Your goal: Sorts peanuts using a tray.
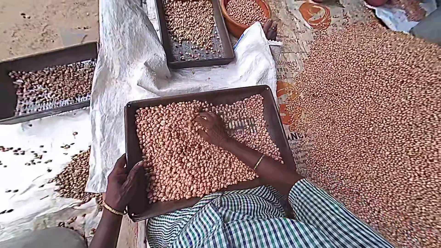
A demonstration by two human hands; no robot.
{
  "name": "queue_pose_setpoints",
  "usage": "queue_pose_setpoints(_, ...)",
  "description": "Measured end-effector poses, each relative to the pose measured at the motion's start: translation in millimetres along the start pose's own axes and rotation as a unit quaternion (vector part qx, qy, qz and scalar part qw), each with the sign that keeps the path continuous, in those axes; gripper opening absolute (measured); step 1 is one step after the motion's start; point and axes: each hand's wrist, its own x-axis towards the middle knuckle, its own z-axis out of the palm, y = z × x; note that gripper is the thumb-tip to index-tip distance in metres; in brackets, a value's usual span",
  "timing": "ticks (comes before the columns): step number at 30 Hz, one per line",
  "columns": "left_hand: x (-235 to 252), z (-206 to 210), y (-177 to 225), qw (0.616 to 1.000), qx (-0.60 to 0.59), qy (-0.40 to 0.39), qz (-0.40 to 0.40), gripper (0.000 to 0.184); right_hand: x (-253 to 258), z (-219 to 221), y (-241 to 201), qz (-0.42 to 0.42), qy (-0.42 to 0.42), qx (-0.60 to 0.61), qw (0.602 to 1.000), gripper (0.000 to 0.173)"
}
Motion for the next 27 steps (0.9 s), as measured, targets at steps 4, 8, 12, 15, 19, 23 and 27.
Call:
queue_pose_setpoints(4,-1.4,0.9,1.1,1.0,0.024,0.001,-0.001,0.056,-70.0,-22.8,-24.0,-0.075,-0.148,0.045,0.985,0.031)
queue_pose_setpoints(8,-0.6,5.5,0.6,1.0,0.013,-0.001,0.001,0.063,-132.6,-79.4,8.6,0.055,-0.125,-0.104,0.985,0.033)
queue_pose_setpoints(12,1.1,8.6,1.1,1.0,-0.003,-0.01,0.008,0.056,-105.4,-104.9,70.0,0.185,0.009,-0.149,0.971,0.055)
queue_pose_setpoints(15,2.2,8.8,1.1,1.0,-0.024,-0.006,0.001,0.054,-47.9,-79.0,82.5,0.152,0.079,-0.135,0.976,0.047)
queue_pose_setpoints(19,0.5,4.0,1.4,1.0,-0.029,0.006,-0.008,0.053,-2.5,-18.9,42.9,0.033,0.068,-0.069,0.995,0.037)
queue_pose_setpoints(23,-0.1,3.5,2.9,1.0,-0.019,0.001,-0.008,0.053,-39.0,-13.4,-19.9,-0.004,-0.121,0.043,0.992,0.035)
queue_pose_setpoints(27,-1.4,4.8,2.3,1.0,-0.008,0.002,-0.008,0.055,-116.7,-51.4,-8.4,-0.046,-0.117,-0.073,0.989,0.03)
